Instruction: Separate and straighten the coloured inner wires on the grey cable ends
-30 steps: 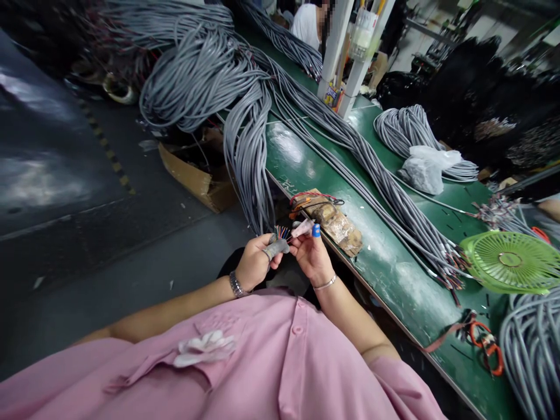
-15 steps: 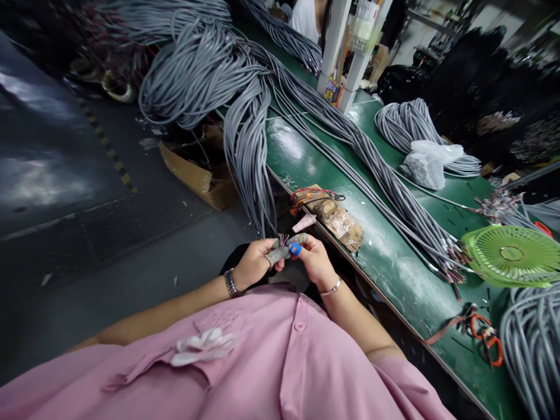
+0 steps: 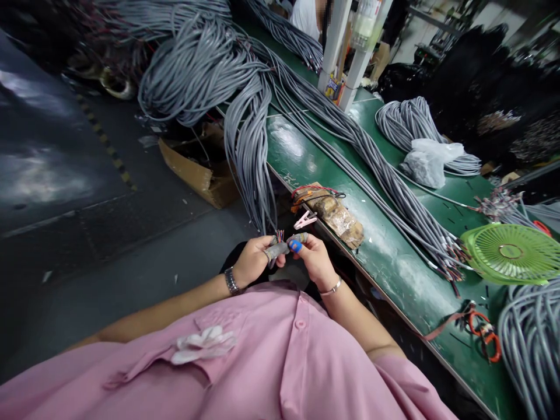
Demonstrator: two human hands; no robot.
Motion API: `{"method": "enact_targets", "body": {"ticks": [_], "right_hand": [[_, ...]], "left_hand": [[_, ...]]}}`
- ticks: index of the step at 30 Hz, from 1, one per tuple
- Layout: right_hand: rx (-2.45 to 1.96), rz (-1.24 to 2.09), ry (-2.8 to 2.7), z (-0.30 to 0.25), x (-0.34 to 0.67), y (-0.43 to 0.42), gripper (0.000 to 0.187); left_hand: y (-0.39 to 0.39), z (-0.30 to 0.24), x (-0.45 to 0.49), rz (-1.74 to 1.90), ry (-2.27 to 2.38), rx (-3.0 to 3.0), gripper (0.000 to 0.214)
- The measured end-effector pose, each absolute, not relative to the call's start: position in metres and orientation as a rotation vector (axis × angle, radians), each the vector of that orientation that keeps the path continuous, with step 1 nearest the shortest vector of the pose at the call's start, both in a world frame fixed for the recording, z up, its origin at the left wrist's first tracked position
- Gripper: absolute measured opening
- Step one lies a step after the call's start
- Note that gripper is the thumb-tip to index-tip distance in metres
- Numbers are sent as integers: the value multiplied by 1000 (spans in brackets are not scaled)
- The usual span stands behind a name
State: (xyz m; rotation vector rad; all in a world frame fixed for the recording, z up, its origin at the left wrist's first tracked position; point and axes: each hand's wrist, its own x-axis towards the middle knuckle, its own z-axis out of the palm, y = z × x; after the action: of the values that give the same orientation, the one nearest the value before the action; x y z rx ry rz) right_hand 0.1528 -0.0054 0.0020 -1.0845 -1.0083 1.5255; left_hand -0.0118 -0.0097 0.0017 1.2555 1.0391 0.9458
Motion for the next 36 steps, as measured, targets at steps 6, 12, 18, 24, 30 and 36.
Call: {"method": "enact_targets", "body": {"ticks": [6,12,18,24,30,36], "right_hand": [[-1095,1563,-916,-2,150,-3,15],[-916,1709,-725,-10,155,4,27],[-817,1742,-588,-11,162,28,46],[-761,1727,-559,-10,158,36,41],[-756,1681,-478,-9,152,36,36],[-755,1801,-464,-10,156,32,50]], "left_hand": [[-10,-8,-7,1061,1071,1082,23],[-6,3,-5,1117,983,912,18],[-2,15,2,1074,921,835,20],[2,12,8,1070,911,839,20],[2,4,9,1026,935,858,21],[-1,2,5,1049,955,880,19]]}}
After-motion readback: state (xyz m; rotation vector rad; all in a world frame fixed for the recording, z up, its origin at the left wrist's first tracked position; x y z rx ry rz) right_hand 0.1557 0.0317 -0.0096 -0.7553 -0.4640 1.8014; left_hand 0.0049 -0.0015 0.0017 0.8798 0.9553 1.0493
